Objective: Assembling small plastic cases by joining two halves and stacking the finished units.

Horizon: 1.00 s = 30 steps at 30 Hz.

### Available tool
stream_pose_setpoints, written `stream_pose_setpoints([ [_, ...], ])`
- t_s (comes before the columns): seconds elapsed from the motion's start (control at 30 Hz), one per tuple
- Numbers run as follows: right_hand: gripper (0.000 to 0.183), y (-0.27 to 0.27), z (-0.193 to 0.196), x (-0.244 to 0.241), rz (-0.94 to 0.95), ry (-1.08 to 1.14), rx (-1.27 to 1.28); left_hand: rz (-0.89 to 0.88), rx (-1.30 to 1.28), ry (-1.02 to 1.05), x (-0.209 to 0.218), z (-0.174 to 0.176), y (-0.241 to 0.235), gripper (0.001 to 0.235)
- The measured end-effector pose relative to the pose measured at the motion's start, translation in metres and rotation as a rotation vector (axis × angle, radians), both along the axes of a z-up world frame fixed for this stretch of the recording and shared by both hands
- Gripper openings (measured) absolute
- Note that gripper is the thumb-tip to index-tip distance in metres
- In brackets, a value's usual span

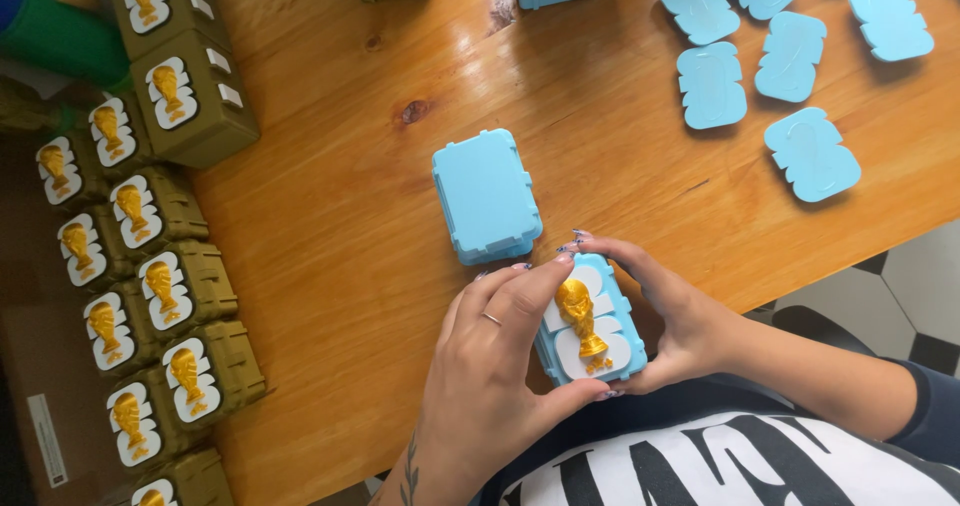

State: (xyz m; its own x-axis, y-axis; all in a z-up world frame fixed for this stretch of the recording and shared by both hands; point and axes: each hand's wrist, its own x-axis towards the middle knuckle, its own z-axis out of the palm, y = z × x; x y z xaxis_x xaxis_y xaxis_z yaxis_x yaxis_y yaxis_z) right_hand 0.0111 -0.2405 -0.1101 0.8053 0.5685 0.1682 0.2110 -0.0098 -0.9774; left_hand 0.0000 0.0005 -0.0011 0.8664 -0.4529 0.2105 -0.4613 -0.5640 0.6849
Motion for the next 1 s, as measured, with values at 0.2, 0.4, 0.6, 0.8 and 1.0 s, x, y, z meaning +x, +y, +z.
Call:
stream_pose_setpoints([
  [0.2, 0.123, 0.000, -0.004, -0.001, 0.055, 0.145, 0.130, 0.003, 0.002, 0.019, -0.001, -0.002, 0.000, 0.104],
  [0.4, 0.124, 0.001, 0.000, -0.001, 0.048, 0.146, 0.112, 0.005, 0.041, 0.040, -0.001, 0.001, -0.001, 0.103],
  [0.6, 0.127, 0.000, -0.004, 0.000, 0.028, 0.083, 0.082, 0.004, -0.021, -0.062, -0.003, -0.005, -0.007, 0.097],
  [0.8, 0.124, 0.000, -0.005, -0.001, 0.043, 0.154, 0.111, 0.019, -0.081, -0.026, -0.003, -0.016, -0.008, 0.082],
  [1.0, 0.125, 0.000, -0.007, 0.000, 0.055, 0.212, 0.139, 0.041, -0.056, 0.001, 0.000, -0.009, -0.010, 0.079],
])
